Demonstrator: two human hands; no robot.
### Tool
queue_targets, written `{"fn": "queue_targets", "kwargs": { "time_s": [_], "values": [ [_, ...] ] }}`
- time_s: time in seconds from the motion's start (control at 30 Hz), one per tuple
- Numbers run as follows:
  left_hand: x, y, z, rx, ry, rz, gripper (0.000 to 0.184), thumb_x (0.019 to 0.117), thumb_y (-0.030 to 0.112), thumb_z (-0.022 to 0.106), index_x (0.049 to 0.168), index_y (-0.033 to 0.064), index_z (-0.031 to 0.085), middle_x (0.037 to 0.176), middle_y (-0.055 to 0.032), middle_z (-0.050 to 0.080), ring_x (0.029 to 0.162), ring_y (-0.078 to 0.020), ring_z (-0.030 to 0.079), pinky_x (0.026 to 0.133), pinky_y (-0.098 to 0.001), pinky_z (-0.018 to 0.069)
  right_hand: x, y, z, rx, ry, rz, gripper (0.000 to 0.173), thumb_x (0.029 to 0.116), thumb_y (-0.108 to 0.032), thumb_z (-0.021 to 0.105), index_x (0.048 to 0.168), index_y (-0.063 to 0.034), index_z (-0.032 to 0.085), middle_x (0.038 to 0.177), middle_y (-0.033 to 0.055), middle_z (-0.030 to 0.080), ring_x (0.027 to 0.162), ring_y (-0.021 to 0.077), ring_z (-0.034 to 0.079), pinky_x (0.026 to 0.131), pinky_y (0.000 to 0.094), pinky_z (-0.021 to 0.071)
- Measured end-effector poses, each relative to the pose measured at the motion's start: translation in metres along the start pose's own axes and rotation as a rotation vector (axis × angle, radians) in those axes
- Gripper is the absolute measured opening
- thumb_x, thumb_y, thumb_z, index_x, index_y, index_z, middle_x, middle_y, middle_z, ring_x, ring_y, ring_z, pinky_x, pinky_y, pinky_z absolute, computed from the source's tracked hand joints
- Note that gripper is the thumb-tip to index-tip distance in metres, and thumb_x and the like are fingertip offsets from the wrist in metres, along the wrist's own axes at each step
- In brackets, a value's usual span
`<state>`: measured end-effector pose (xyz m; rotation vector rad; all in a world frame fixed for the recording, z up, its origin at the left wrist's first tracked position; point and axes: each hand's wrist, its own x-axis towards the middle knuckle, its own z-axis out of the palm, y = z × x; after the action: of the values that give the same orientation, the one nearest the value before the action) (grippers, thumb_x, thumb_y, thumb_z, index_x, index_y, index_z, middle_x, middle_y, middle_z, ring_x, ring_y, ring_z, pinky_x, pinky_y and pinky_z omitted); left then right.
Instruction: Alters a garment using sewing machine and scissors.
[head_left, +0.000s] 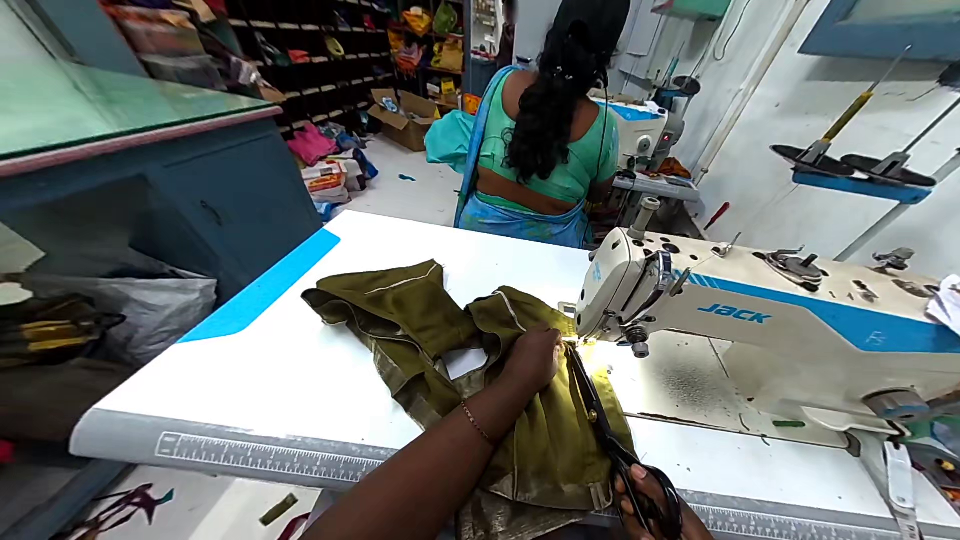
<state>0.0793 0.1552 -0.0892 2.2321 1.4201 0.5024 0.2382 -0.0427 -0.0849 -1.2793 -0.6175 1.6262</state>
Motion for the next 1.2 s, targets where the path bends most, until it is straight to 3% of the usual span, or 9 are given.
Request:
{"fn": "queue_targets", "kwargs": {
  "time_s": [0.27, 0.73, 1.2],
  "values": [
    [-0.0006, 0.0, -0.0008, -0.02, 0.042, 0.017, 0.023, 0.1063, 0.013, 0.056, 0.115, -0.0047, 0.068, 0.12, -0.0221, 0.067, 0.113, -0.0366, 0.066, 0.098, -0.0502, 0.0525, 0.0054, 0.0002, 0.0013, 0.006, 0.003, 0.01, 0.034, 0.1118, -0.022, 0.028, 0.098, -0.0066, 0.056, 0.069, -0.0052, 0.054, 0.043, -0.0023, 0.045, 0.041, 0.0109, 0.0408],
    [-0.0005, -0.0031, 0.0018, -0.057, 0.075, 0.041, 0.02, 0.1051, 0.008, 0.056, 0.112, -0.0057, 0.069, 0.121, -0.022, 0.067, 0.114, -0.0369, 0.066, 0.1, -0.0497, 0.0514, 0.0089, 0.0057, 0.0013, 0.033, -0.007, -0.028, 0.032, 0.1113, -0.021, 0.029, 0.098, -0.0064, 0.055, 0.069, -0.0051, 0.054, 0.043, -0.0028, 0.045, 0.041, 0.0104, 0.0408],
    [-0.0022, -0.0042, 0.002, -0.067, 0.091, 0.056, 0.016, 0.1031, 0.002, 0.056, 0.108, -0.0059, 0.069, 0.117, -0.0211, 0.068, 0.111, -0.0355, 0.067, 0.098, -0.0487, 0.0524, 0.0033, 0.0033, 0.0089, -0.063, 0.054, -0.023, 0.019, 0.1091, -0.01, 0.039, 0.097, -0.0042, 0.054, 0.067, -0.004, 0.053, 0.044, -0.0015, 0.046, 0.043, 0.0114, 0.0426]
  ]
}}
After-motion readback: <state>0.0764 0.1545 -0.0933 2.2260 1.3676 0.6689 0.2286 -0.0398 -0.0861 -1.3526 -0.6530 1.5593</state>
